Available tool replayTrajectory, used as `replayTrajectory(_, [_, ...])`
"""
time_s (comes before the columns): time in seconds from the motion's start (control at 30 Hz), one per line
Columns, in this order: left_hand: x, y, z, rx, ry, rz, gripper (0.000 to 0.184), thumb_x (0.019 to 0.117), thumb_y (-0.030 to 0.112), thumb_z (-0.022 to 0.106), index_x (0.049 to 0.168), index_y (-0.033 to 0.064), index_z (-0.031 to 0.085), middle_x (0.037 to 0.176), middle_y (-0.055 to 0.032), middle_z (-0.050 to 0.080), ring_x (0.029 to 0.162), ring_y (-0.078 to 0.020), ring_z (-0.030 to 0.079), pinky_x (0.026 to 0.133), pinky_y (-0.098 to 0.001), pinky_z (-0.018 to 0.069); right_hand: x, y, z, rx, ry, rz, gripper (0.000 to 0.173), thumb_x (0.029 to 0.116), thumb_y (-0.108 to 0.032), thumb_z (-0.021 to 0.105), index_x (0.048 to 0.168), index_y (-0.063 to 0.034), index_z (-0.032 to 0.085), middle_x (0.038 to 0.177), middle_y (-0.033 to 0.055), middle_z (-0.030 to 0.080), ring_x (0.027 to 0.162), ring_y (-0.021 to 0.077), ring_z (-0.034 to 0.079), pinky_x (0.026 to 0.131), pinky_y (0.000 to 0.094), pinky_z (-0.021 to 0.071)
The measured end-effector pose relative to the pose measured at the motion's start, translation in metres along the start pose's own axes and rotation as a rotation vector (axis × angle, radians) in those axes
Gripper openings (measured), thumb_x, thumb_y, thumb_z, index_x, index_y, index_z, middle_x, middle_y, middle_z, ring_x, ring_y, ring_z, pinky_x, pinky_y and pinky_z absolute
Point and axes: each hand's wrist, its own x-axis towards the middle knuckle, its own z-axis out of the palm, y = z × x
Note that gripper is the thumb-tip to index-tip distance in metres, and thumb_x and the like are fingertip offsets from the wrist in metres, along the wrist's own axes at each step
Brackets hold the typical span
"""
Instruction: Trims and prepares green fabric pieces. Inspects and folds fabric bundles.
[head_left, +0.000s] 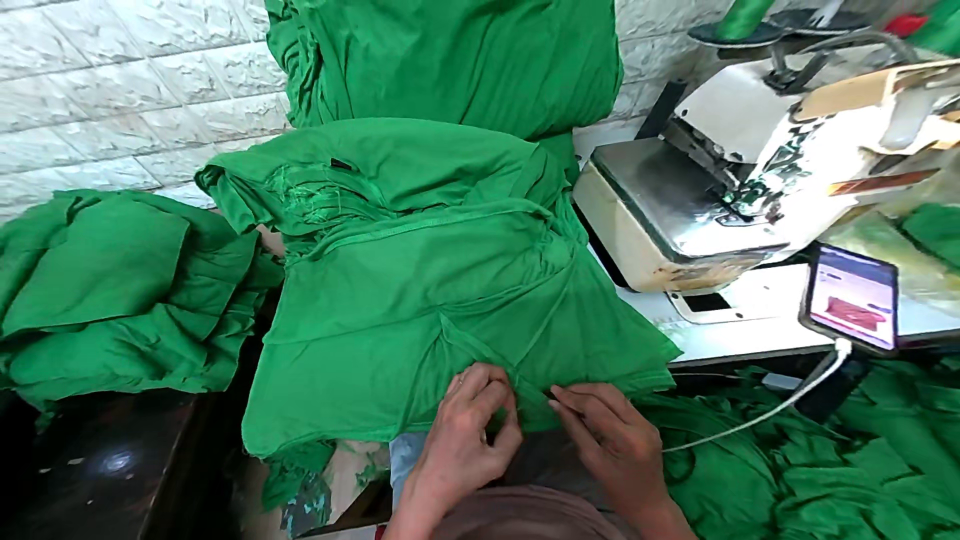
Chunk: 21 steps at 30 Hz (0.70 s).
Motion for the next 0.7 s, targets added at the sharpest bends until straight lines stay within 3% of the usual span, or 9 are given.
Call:
replayTrajectory(0.13, [0.004,0.005,0.009,0.066,0.152,-0.038,0.015,0.0895,0.014,0.064,0.096,0.0004,0.061,0.099,-0.0142,0.065,0.094,-0.0208,0.065,0.083,-0.0314,0.0558,0.010,-0.005,-0.007,0.252,0.028,0.136,0.024,0.0950,-0.023,0.071,0.113,-0.0087,0.070,0.101,0.0032,0.068,0.093,-0.0006,0.063,0.082,0.0109,0.0520])
replayTrajectory(0.2, [0.008,0.009,0.020,0.230,0.229,-0.058,0.028,0.0894,0.023,0.071,0.103,-0.0006,0.063,0.097,-0.0141,0.066,0.088,-0.0225,0.066,0.078,-0.0343,0.0562,0.017,-0.009,-0.005,0.395,0.016,0.195,0.026,0.0940,-0.023,0.072,0.117,-0.0115,0.069,0.103,-0.0023,0.069,0.091,-0.0025,0.064,0.079,0.0120,0.0547])
replayTrajectory(0.27, [0.010,0.012,0.028,0.371,0.248,-0.067,0.027,0.0906,0.022,0.071,0.105,0.0005,0.067,0.099,-0.0143,0.068,0.090,-0.0261,0.067,0.077,-0.0379,0.0565,0.023,-0.011,0.001,0.436,-0.011,0.204,0.025,0.0938,-0.022,0.072,0.116,-0.0089,0.070,0.104,-0.0015,0.070,0.090,-0.0015,0.065,0.079,0.0133,0.0563])
replayTrajectory(0.33, [0.010,0.010,0.028,0.409,0.260,-0.067,0.011,0.0943,0.013,0.066,0.097,0.0034,0.071,0.097,-0.0122,0.068,0.090,-0.0242,0.068,0.080,-0.0342,0.0580,0.025,-0.010,0.008,0.343,-0.039,0.159,0.026,0.0943,-0.022,0.070,0.113,-0.0035,0.071,0.100,0.0038,0.071,0.087,-0.0002,0.065,0.077,0.0127,0.0551])
replayTrajectory(0.4, [0.008,0.009,0.019,0.341,0.240,-0.077,0.009,0.0956,0.009,0.064,0.094,0.0031,0.071,0.096,-0.0109,0.070,0.090,-0.0199,0.070,0.082,-0.0297,0.0594,0.025,-0.008,0.012,0.201,-0.053,0.092,0.027,0.0944,-0.024,0.069,0.110,-0.0022,0.074,0.097,0.0079,0.071,0.084,0.0038,0.065,0.076,0.0138,0.0536])
replayTrajectory(0.53, [0.003,0.007,0.007,0.171,0.179,-0.105,0.009,0.0944,0.009,0.065,0.092,0.0018,0.069,0.101,-0.0118,0.069,0.090,-0.0159,0.069,0.082,-0.0259,0.0581,0.023,-0.008,0.014,0.040,-0.049,-0.026,0.022,0.0949,-0.027,0.069,0.106,-0.0091,0.077,0.098,0.0093,0.073,0.089,0.0124,0.069,0.076,0.0200,0.0560])
replayTrajectory(0.7, [0.002,0.004,0.008,0.134,0.188,-0.082,0.008,0.0931,0.011,0.069,0.090,0.0035,0.071,0.102,-0.0112,0.067,0.093,-0.0143,0.067,0.084,-0.0228,0.0567,0.026,-0.014,0.018,-0.067,-0.040,-0.113,0.019,0.0961,-0.024,0.067,0.104,-0.0118,0.079,0.097,0.0085,0.073,0.088,0.0159,0.069,0.074,0.0225,0.0551])
